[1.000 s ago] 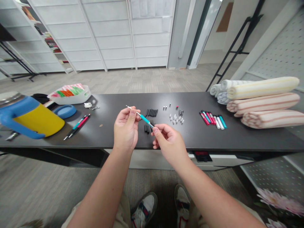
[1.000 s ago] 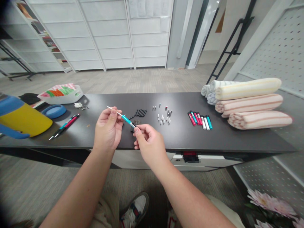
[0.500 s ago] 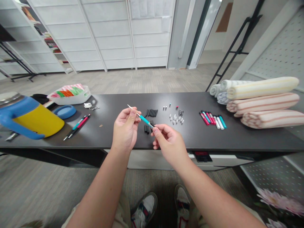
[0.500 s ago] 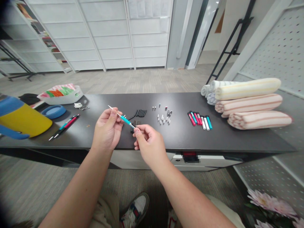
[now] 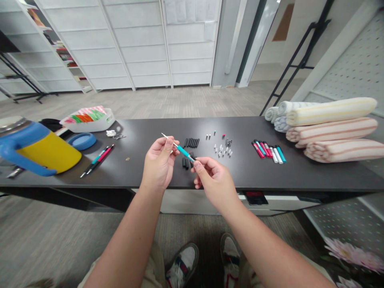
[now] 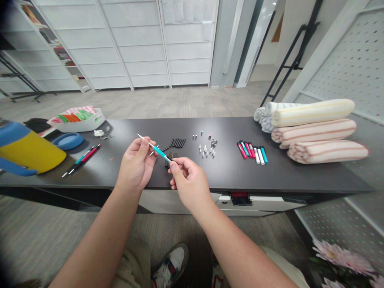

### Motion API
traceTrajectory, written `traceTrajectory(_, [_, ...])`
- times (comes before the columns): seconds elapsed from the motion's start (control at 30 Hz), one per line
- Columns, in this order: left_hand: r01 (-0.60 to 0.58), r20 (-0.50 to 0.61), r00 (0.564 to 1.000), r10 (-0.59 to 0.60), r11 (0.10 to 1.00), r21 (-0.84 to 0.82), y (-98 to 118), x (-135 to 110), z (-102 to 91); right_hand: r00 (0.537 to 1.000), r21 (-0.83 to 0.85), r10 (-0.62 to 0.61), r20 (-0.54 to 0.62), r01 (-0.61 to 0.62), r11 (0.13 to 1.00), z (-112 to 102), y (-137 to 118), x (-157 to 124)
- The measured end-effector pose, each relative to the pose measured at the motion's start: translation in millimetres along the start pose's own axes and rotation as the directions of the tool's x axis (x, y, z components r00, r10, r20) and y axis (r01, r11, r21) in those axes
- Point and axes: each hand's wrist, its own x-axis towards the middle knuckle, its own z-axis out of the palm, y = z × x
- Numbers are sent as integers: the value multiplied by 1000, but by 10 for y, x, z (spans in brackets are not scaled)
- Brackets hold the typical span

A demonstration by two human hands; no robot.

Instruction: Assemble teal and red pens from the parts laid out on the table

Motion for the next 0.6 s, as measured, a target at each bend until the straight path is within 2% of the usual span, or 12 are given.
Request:
traceTrajectory(0.23, [17,25,1000,-18,999,30,-24,-47,21,1000,31,-1,1,1,1000,11,-13,16])
traceTrajectory(0.43, [77,127,988,-89,992,97,-82,-133,68,1000,50,-13,-15,14,999,7,-45,26])
traceTrajectory(0.6, [67,162,982,-95,984,167,-58,-148,75,999,20,-4,37,3,1000,-6,-19,37])
